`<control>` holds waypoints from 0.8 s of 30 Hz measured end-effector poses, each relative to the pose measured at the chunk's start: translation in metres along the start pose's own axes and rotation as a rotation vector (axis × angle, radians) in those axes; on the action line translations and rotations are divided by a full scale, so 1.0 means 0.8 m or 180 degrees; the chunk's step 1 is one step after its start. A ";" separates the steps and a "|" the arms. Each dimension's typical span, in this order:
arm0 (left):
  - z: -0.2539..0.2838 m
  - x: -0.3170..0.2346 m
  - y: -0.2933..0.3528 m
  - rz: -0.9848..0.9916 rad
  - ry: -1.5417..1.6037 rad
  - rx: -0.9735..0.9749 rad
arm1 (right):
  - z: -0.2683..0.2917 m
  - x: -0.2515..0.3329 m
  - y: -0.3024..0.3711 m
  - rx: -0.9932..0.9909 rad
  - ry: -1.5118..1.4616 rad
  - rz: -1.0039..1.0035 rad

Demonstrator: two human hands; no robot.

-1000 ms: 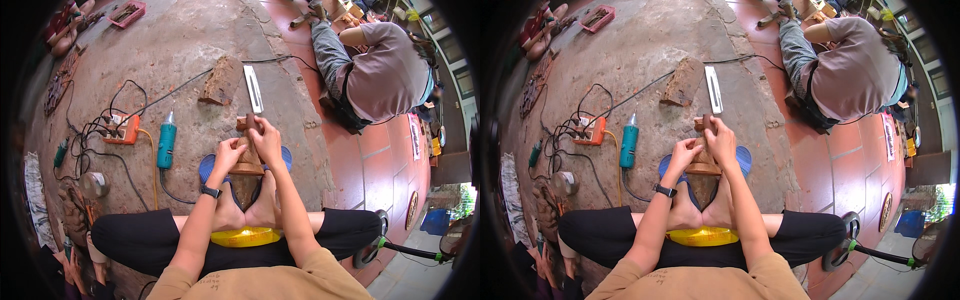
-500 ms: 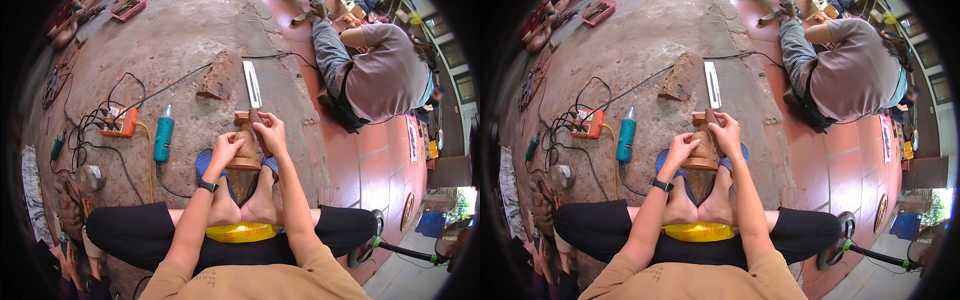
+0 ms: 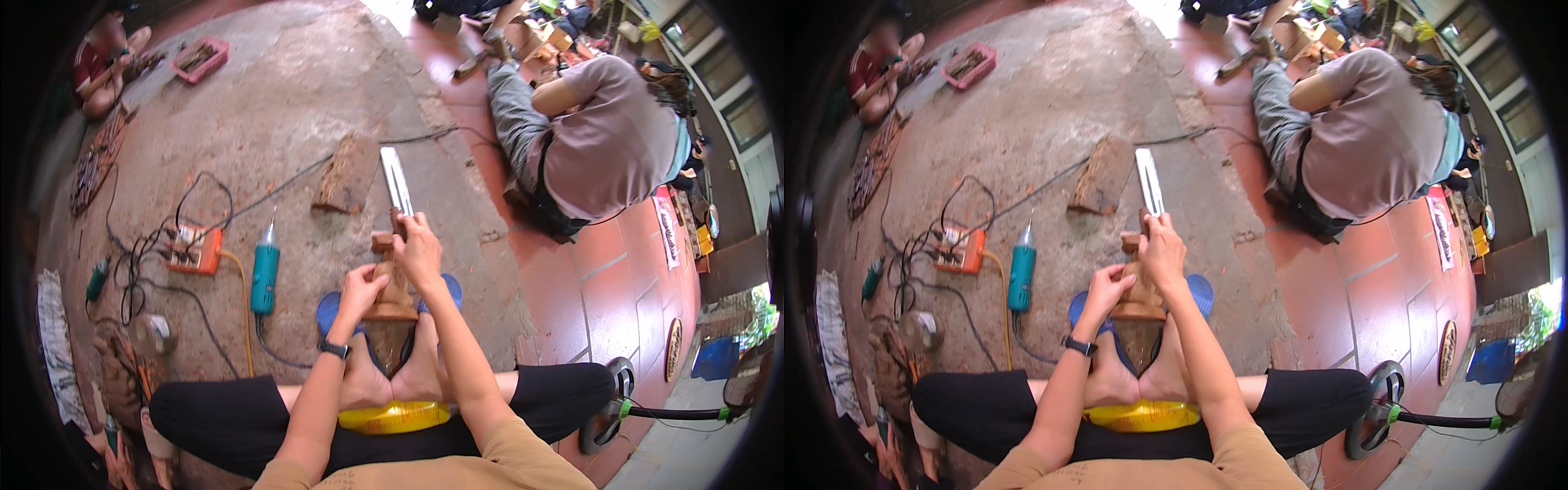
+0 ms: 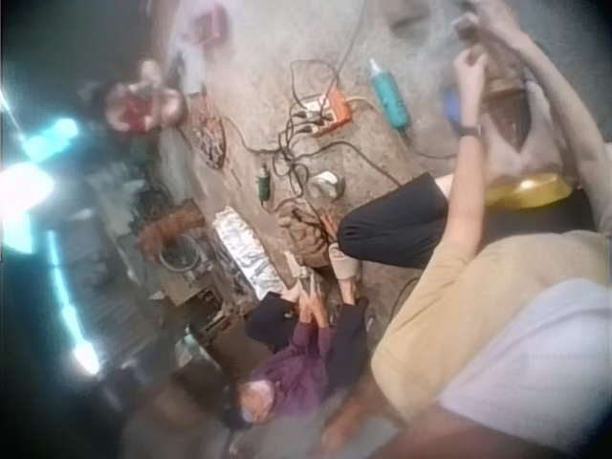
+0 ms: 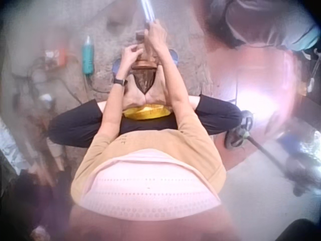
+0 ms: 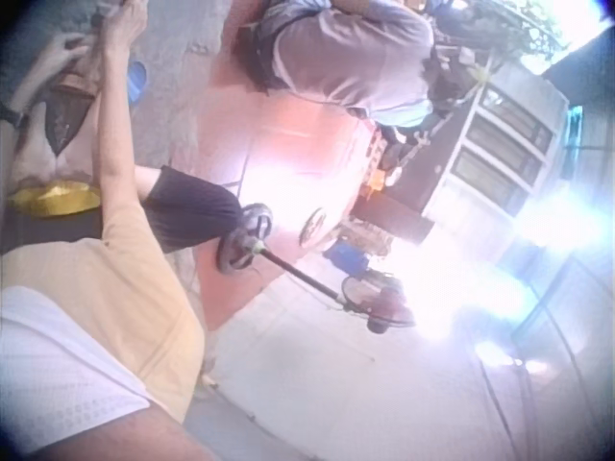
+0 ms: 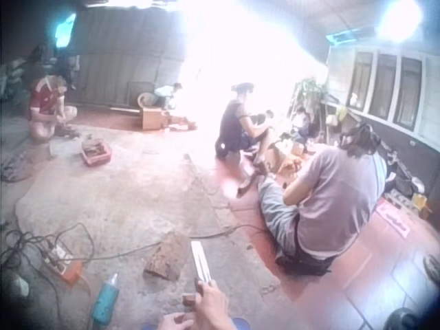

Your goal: The person carves a wooden object using a chisel and then a rotary tool while sitting on the floor. They hold the wood between their feet and use both hands to manipulate the tools, shaping the object's surface.

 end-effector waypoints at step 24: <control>0.014 -0.024 0.016 0.0279 0.0576 0.0122 | -0.010 0.020 0.037 -0.0068 0.0233 0.0291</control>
Point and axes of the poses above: each hand's wrist, its own y-axis away from the middle knuckle, its own z-axis out of the back of the hand, x = y × z, the point moved 8 cm from there along -y, towards the middle knuckle, and after that the axes turned 12 degrees about -y, right-handed, at the moved point
